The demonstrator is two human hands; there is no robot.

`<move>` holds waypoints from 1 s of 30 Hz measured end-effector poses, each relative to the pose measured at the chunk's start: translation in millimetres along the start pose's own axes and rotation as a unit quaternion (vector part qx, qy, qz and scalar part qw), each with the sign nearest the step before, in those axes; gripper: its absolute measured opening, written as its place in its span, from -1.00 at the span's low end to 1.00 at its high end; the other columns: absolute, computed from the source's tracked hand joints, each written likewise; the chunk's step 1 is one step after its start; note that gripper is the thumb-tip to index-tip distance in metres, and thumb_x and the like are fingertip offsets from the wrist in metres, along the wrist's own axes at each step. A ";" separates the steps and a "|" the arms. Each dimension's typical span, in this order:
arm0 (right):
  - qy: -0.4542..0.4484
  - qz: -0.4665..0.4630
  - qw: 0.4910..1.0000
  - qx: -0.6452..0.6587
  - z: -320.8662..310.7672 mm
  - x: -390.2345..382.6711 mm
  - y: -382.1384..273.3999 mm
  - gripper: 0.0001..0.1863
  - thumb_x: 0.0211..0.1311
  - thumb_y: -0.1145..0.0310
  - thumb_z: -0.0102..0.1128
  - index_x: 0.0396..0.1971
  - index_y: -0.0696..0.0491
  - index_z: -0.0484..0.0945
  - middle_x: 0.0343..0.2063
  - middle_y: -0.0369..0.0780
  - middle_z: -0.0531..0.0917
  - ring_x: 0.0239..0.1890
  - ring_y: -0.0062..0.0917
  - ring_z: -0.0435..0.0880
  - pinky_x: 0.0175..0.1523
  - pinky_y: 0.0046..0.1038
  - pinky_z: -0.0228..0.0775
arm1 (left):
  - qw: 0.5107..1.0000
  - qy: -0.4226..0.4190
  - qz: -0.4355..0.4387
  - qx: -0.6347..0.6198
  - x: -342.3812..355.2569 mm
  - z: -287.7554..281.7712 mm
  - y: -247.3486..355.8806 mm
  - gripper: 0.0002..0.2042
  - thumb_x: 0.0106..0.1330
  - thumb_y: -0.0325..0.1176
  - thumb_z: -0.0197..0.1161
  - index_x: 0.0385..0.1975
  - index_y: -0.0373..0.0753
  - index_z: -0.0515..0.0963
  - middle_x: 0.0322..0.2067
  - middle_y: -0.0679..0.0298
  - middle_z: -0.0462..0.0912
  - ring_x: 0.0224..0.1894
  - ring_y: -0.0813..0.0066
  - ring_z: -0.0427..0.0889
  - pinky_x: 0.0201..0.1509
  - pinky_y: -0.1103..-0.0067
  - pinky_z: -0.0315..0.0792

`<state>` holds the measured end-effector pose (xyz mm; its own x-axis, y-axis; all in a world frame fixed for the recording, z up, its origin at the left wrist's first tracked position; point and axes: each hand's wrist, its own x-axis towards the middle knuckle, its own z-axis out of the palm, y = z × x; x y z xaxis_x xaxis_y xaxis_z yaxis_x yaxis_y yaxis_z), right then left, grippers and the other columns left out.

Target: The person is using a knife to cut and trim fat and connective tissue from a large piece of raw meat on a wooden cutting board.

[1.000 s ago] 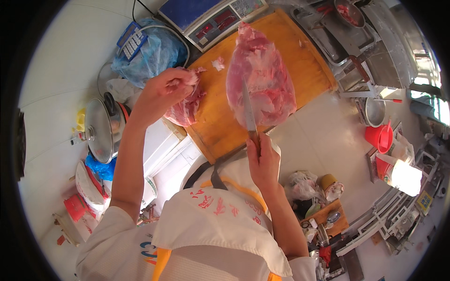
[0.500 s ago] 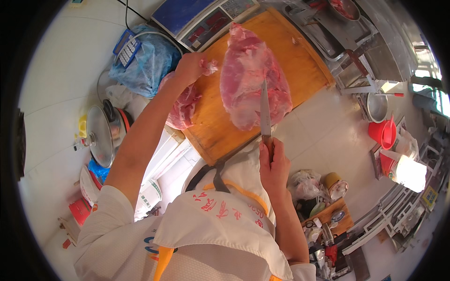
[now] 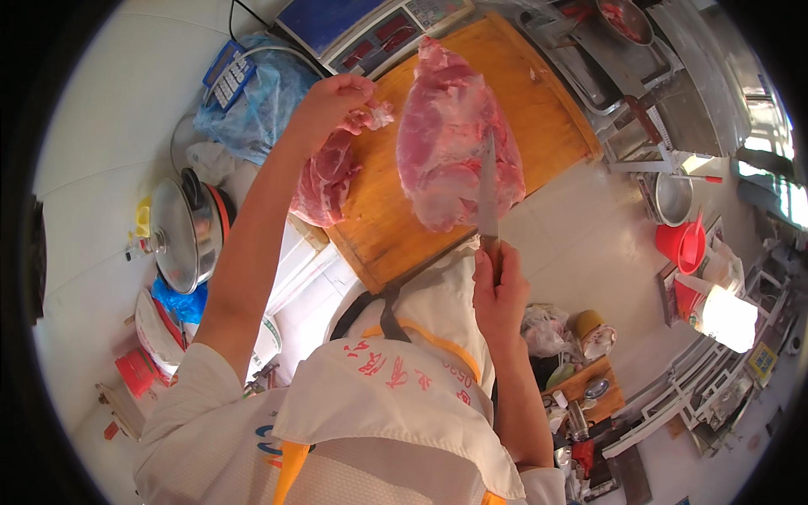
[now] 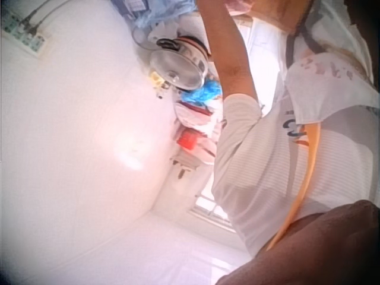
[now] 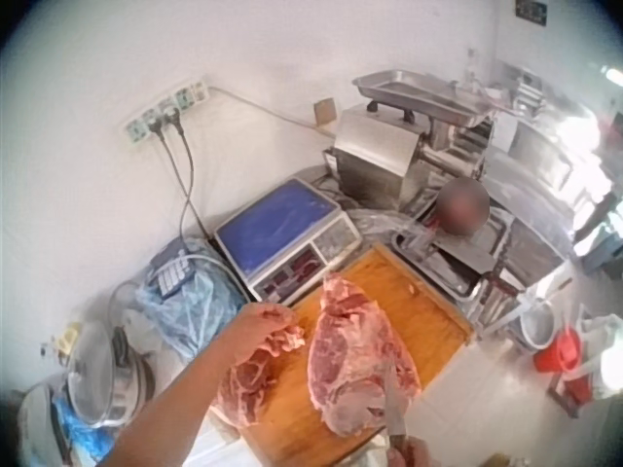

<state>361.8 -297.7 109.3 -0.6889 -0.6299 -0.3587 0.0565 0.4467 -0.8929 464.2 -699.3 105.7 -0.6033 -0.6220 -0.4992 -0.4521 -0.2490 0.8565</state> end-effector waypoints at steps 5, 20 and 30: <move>0.014 0.014 0.999 0.031 -0.7 1.5 -14.6 -0.83 0.67 0.38 0.23 0.07 0.15 0.57 -0.53 -0.35 0.58 -0.61 -0.78 0.45 -0.51 -0.58 0.34 | 0.955 -0.019 0.257 0.144 -38.2 68.7 -59.7 -0.74 0.46 -0.30 0.42 0.03 -0.27 0.72 -0.07 0.20 0.84 -0.12 0.48 0.79 -0.02 0.51 0.64; 0.016 -0.008 1.000 -0.010 -53.0 22.4 -30.6 -0.84 0.67 0.40 0.23 0.04 0.15 0.58 -0.51 -0.37 0.57 -0.64 -0.79 0.41 -0.55 -0.58 0.30 | 0.870 0.109 0.357 0.322 -122.9 207.4 -89.4 -0.60 0.24 -0.49 0.34 0.11 -0.37 0.60 -0.03 0.11 0.59 0.18 0.02 0.55 0.35 0.11 0.41; -0.278 -0.162 0.928 -0.188 -119.0 178.2 -42.4 -0.77 0.61 0.39 0.32 0.12 0.14 0.61 -0.38 -0.21 0.69 -0.49 -0.51 0.58 -0.31 -0.42 0.48 | 0.833 0.184 0.256 0.455 -117.9 250.4 -69.4 -0.50 0.21 -0.40 0.29 0.21 -0.26 0.59 0.12 0.19 0.60 0.22 0.11 0.52 0.40 0.09 0.39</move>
<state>150.7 -353.3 115.6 -0.1405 -0.9535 -0.2666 -0.4160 0.3012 -0.8580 402.2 -422.7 72.3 -0.7038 -0.7007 0.1174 -0.6096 0.6805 0.4067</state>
